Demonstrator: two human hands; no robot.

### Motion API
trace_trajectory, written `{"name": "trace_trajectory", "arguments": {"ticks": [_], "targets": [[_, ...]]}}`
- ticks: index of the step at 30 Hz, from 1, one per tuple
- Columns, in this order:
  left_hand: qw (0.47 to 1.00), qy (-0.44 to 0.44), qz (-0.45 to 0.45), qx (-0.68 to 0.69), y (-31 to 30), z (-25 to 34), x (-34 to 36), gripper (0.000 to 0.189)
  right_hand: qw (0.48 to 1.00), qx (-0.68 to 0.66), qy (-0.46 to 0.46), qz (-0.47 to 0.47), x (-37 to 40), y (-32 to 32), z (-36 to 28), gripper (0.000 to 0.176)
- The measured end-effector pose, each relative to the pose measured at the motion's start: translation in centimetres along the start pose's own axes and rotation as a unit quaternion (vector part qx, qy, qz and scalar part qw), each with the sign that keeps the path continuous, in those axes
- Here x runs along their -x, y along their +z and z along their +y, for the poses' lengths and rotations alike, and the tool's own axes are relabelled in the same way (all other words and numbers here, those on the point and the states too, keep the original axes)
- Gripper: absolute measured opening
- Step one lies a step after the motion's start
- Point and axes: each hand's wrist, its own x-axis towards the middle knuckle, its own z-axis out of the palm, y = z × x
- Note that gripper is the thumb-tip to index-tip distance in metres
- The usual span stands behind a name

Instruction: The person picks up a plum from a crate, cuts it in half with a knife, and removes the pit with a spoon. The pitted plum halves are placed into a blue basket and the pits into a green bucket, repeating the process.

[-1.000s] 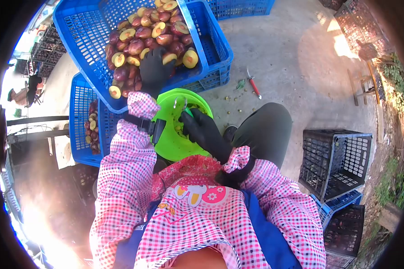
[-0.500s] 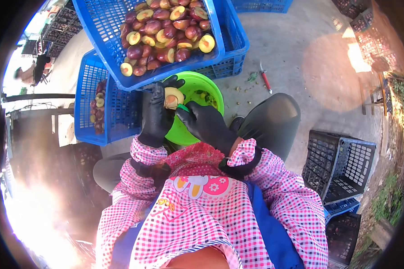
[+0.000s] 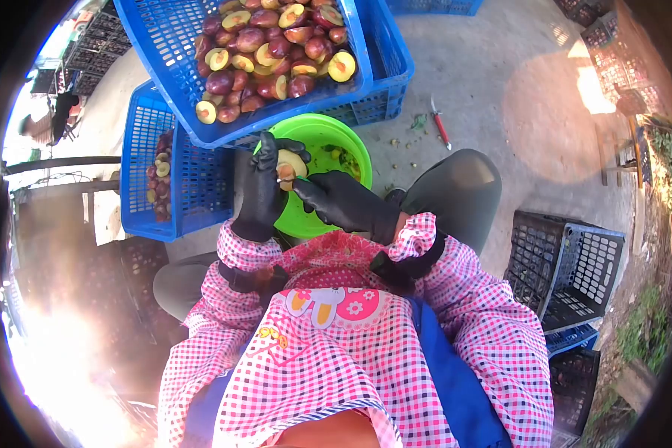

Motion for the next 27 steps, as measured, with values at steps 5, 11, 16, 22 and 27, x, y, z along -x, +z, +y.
{"name": "trace_trajectory", "arguments": {"ticks": [5, 11, 16, 22, 27], "targets": [[0.999, 0.021, -0.021, -0.017, -0.1, -0.3, -0.3, 0.061, 0.948, -0.241, 0.139, -0.153, 0.5, -0.8, -1.0, 0.049], [0.958, 0.006, 0.068, 0.28, 0.4, -3.1, -0.3, 0.056, 0.849, -0.454, 0.126, -0.237, 0.7, 0.8, 0.6, 0.049], [0.916, 0.18, 0.345, -0.092, -12.7, 2.6, -0.6, 0.048, 0.983, -0.121, 0.099, -0.098, 0.9, -0.2, -0.4, 0.047], [0.743, 0.328, 0.253, -0.526, -9.5, 5.9, -5.1, 0.044, 0.994, -0.04, 0.101, -0.011, -0.3, 0.1, -0.4, 0.046], [0.698, 0.228, 0.151, -0.661, -4.8, -0.4, -14.4, 0.048, 0.994, -0.056, 0.094, 0.029, 0.3, -0.3, -0.1, 0.044]]}}
